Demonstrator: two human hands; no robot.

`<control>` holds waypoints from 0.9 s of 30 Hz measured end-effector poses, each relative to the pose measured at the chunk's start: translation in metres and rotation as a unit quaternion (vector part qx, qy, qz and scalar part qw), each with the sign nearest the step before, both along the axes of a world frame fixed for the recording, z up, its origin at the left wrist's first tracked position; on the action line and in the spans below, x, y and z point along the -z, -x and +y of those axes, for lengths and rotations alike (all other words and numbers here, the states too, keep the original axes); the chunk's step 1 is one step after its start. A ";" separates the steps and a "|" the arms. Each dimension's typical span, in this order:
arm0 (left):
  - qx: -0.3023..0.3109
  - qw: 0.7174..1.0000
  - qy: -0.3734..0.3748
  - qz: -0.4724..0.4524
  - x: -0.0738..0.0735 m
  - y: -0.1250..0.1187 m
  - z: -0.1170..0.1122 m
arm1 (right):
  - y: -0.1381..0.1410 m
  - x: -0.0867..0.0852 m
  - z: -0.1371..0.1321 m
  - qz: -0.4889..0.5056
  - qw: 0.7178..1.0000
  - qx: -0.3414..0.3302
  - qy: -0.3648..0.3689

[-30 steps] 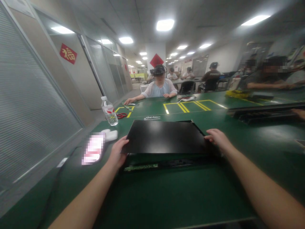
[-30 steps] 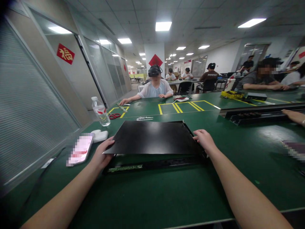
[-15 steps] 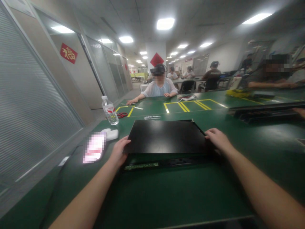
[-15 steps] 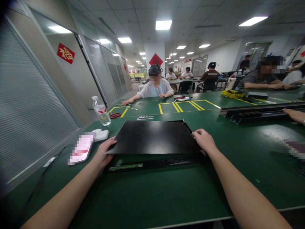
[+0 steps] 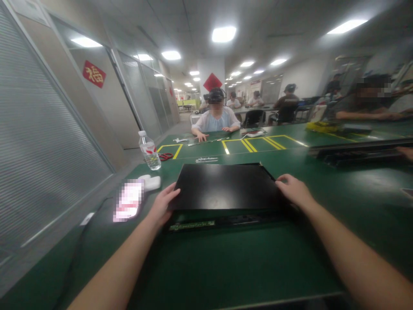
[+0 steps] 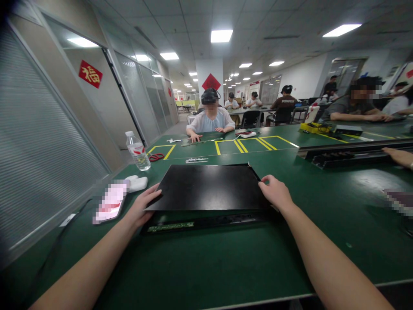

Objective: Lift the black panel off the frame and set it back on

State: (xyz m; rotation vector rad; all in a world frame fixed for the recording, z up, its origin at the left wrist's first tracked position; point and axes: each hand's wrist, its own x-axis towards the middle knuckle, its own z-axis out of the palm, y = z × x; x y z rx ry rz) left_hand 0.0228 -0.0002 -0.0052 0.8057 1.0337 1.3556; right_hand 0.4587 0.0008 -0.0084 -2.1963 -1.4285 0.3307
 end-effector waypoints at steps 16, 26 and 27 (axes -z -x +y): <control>0.004 0.999 -0.008 0.038 0.007 0.004 0.002 | 0.006 -0.002 0.003 -0.160 0.983 -0.085 0.019; 0.011 0.999 -0.005 0.045 0.005 0.004 -0.001 | -0.004 0.003 0.007 -0.128 0.989 -0.069 0.004; 0.012 0.999 -0.004 0.047 0.005 0.004 -0.001 | -0.004 0.003 0.008 -0.127 0.989 -0.070 0.004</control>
